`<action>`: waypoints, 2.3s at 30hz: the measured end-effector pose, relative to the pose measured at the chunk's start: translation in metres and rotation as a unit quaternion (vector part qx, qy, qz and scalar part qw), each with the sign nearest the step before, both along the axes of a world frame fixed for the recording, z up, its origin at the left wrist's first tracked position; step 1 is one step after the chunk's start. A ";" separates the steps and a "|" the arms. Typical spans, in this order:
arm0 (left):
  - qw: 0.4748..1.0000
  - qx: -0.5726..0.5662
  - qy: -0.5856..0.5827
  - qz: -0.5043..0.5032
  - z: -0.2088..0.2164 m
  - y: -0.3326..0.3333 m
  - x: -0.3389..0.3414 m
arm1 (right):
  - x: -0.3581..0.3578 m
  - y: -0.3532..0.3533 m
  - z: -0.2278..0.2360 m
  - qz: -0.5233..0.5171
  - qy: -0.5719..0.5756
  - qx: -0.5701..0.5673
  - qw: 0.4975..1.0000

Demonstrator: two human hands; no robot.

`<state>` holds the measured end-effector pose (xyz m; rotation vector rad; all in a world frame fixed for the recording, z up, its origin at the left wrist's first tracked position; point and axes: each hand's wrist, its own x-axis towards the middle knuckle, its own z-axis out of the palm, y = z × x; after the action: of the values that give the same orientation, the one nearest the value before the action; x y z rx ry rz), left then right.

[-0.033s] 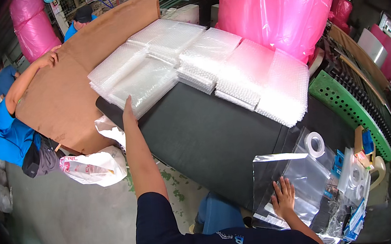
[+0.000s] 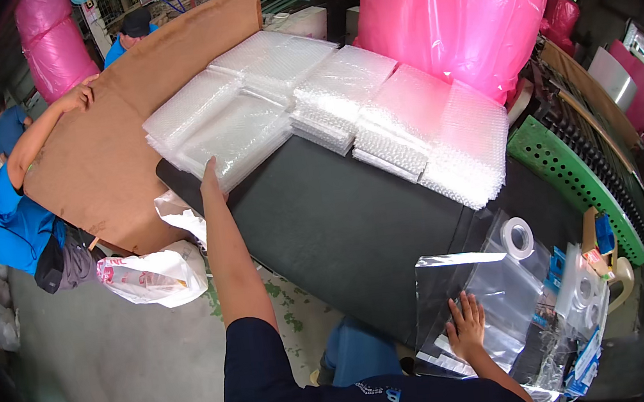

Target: The person repeatedly picks up stacks of bubble wrap sheets, places them into clear plastic bags, and seals the bags. The person then places the packaged bubble wrap onto a table. This process is repeated multiple times with different stacks of bubble wrap.

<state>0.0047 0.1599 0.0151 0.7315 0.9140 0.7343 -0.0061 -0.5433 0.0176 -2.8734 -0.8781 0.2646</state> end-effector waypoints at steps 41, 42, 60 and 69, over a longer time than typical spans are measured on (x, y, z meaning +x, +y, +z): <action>0.809 0.515 -0.046 -0.280 -0.035 -0.573 -0.062 | -0.024 -0.046 0.076 -0.088 -0.354 0.458 0.811; 0.805 0.513 -0.052 -0.293 -0.029 -0.576 -0.061 | -0.025 -0.049 0.083 -0.047 -0.356 0.401 0.843; 0.823 0.466 -0.048 -0.322 -0.034 -0.573 -0.062 | -0.024 -0.027 0.089 0.068 -0.279 0.356 0.889; 0.840 0.438 -0.049 -0.318 -0.022 -0.574 -0.064 | -0.026 -0.015 0.104 0.046 -0.283 0.301 0.910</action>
<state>-0.0590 -0.4145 -0.0065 1.6915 0.1381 0.5522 -0.0317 -0.5583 0.1214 -2.3261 -0.9562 -0.7421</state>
